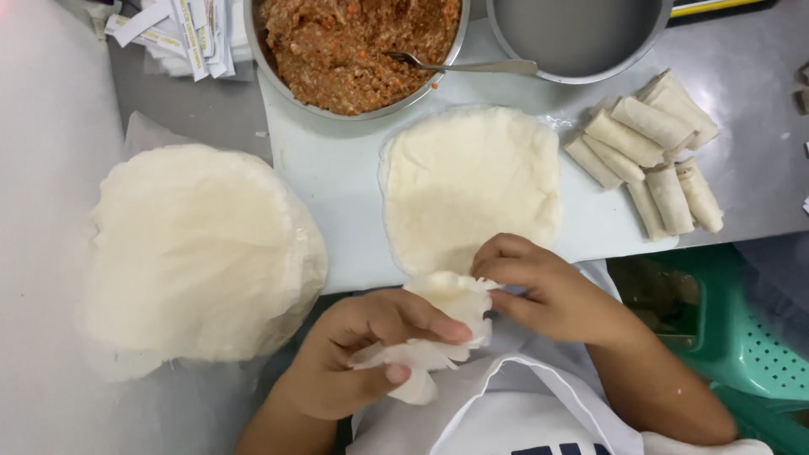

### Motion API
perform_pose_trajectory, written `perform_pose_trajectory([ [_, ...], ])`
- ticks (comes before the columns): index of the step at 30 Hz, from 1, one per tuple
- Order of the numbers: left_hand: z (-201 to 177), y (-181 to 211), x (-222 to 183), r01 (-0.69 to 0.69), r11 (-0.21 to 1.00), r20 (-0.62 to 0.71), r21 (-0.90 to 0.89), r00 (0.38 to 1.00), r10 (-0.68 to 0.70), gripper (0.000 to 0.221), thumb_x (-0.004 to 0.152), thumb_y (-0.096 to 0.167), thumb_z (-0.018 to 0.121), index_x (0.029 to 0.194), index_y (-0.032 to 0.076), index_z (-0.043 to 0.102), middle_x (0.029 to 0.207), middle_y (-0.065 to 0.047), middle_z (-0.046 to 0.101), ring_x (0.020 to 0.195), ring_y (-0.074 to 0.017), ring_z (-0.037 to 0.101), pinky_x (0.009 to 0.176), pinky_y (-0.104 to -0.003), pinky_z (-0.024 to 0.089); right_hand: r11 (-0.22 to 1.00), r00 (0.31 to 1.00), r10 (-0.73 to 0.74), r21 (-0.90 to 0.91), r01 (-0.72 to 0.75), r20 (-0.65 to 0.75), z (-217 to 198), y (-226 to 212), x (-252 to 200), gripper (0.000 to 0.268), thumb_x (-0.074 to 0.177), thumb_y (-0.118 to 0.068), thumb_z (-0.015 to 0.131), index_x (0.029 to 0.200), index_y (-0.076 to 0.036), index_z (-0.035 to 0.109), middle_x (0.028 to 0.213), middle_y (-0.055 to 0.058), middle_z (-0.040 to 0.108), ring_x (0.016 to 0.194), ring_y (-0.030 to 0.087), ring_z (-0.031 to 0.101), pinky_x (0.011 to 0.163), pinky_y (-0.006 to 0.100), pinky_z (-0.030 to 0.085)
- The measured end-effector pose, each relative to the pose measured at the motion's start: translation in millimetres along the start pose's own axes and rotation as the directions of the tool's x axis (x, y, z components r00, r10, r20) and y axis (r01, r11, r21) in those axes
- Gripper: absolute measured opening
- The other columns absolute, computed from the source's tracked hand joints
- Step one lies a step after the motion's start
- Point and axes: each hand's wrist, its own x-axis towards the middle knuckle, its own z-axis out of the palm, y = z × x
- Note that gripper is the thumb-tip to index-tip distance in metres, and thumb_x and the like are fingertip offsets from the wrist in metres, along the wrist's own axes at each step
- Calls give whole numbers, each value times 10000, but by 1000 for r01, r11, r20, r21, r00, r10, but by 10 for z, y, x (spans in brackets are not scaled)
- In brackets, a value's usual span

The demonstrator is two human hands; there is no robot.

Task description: Separating individual thin spring roll wrappers from a large stack on a preparation table.

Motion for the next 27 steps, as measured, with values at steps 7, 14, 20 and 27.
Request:
perform_pose_trajectory([
  [7, -116, 86, -71, 80, 987, 62, 140, 994, -89, 438, 1040, 355, 698, 1294, 134, 418, 1480, -154, 493, 1319, -255, 582, 1180, -490, 496, 966, 973, -200, -190, 177, -111, -63, -456, -251, 227, 1028, -197, 485, 1088, -28, 624, 877, 69, 639, 795, 270, 617, 699, 361, 504],
  [14, 260, -142, 195, 205, 302, -184, 931, 978, -96, 544, 829, 683, 598, 780, 143, 550, 631, 78, 552, 581, -138, 608, 1011, -397, 391, 894, 932, -353, -324, 310, -83, -15, -893, -284, 218, 1020, -153, 427, 1025, -66, 626, 682, 48, 446, 569, 225, 433, 564, 351, 356],
  [20, 292, -134, 183, -203, 195, 145, 959, 950, 277, 298, 946, 324, 780, 791, 171, 576, 639, 87, 480, 557, -107, 446, 775, -312, 370, 910, 946, -279, -361, 206, -164, -71, -764, -415, 229, 955, -335, 594, 979, -167, 747, 601, -32, 498, 510, 154, 483, 562, 311, 408],
  [27, 209, -98, 54, -174, 247, 71, 953, 923, 377, 195, 928, 250, 767, 852, 142, 624, 678, 60, 556, 559, -107, 460, 692, -277, 394, 987, 911, -63, -163, -4, -408, -124, -683, -657, 269, 934, -270, 585, 820, -64, 714, 759, -13, 747, 603, 150, 594, 568, 297, 475],
])
